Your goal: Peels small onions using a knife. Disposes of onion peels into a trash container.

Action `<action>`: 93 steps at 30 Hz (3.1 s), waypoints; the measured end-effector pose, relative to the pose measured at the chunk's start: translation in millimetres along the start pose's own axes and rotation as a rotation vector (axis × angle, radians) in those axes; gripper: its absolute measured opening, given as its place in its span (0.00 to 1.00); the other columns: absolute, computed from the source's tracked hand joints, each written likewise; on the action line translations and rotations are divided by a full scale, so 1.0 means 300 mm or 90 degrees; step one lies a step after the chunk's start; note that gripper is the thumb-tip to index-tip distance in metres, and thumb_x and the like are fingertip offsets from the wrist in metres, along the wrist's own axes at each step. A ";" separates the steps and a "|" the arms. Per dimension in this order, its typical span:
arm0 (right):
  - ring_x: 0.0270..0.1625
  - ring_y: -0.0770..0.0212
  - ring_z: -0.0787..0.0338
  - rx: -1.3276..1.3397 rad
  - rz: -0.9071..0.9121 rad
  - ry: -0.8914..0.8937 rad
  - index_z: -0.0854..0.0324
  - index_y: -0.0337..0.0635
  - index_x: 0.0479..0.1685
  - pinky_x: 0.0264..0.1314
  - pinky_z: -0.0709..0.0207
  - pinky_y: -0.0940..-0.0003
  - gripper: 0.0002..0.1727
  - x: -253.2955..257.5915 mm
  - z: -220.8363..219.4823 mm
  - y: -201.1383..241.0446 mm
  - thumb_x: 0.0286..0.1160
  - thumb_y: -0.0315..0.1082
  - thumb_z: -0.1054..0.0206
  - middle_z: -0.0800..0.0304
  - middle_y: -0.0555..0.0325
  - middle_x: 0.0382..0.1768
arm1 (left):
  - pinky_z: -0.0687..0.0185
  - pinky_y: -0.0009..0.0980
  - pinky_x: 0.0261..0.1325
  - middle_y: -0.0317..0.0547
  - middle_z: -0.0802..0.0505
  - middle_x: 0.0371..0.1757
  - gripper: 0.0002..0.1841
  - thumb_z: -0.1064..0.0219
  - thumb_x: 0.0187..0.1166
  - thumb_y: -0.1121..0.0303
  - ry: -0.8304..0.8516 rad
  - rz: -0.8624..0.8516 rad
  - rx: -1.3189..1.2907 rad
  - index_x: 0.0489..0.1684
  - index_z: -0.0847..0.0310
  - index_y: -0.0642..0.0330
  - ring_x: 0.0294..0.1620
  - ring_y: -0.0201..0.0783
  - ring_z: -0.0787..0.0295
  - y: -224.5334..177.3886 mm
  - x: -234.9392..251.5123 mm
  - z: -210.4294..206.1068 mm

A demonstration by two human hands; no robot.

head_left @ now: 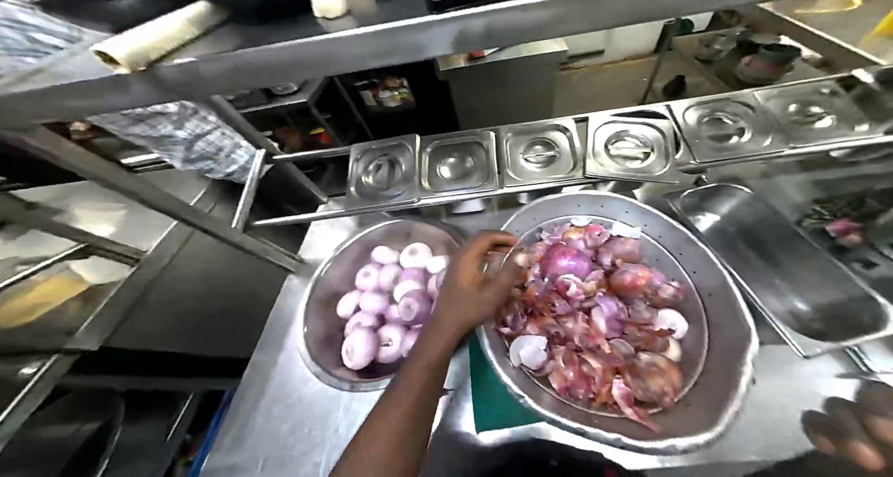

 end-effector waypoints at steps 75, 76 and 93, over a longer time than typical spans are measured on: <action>0.15 0.62 0.14 0.173 -0.089 -0.125 0.19 0.46 0.34 0.17 0.14 0.65 0.23 -0.219 -0.160 -0.241 0.85 0.56 0.38 0.18 0.57 0.18 | 0.46 0.62 0.82 0.34 0.13 0.68 0.33 0.28 0.66 0.39 0.537 -0.300 0.419 0.74 0.20 0.37 0.79 0.45 0.29 -0.085 -0.063 -0.369; 0.15 0.62 0.15 0.174 -0.086 -0.127 0.19 0.46 0.33 0.16 0.14 0.65 0.23 -0.215 -0.160 -0.242 0.85 0.56 0.37 0.18 0.58 0.18 | 0.42 0.61 0.82 0.34 0.12 0.66 0.34 0.27 0.63 0.37 0.482 -0.316 0.380 0.70 0.18 0.38 0.77 0.42 0.26 -0.097 -0.049 -0.349; 0.15 0.63 0.14 0.146 -0.088 -0.138 0.20 0.49 0.35 0.17 0.13 0.65 0.22 -0.202 -0.113 -0.217 0.91 0.54 0.47 0.17 0.60 0.19 | 0.11 0.34 0.53 0.43 0.11 0.59 0.28 0.24 0.67 0.57 0.400 -0.055 -0.334 0.68 0.19 0.54 0.51 0.33 0.11 -0.160 0.023 -0.304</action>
Point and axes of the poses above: each hand's wrist, its own x-axis towards the middle knuckle, its own z-axis out of the back of the hand, y = z × x, the point moved 6 cm from there along x, towards the middle knuckle
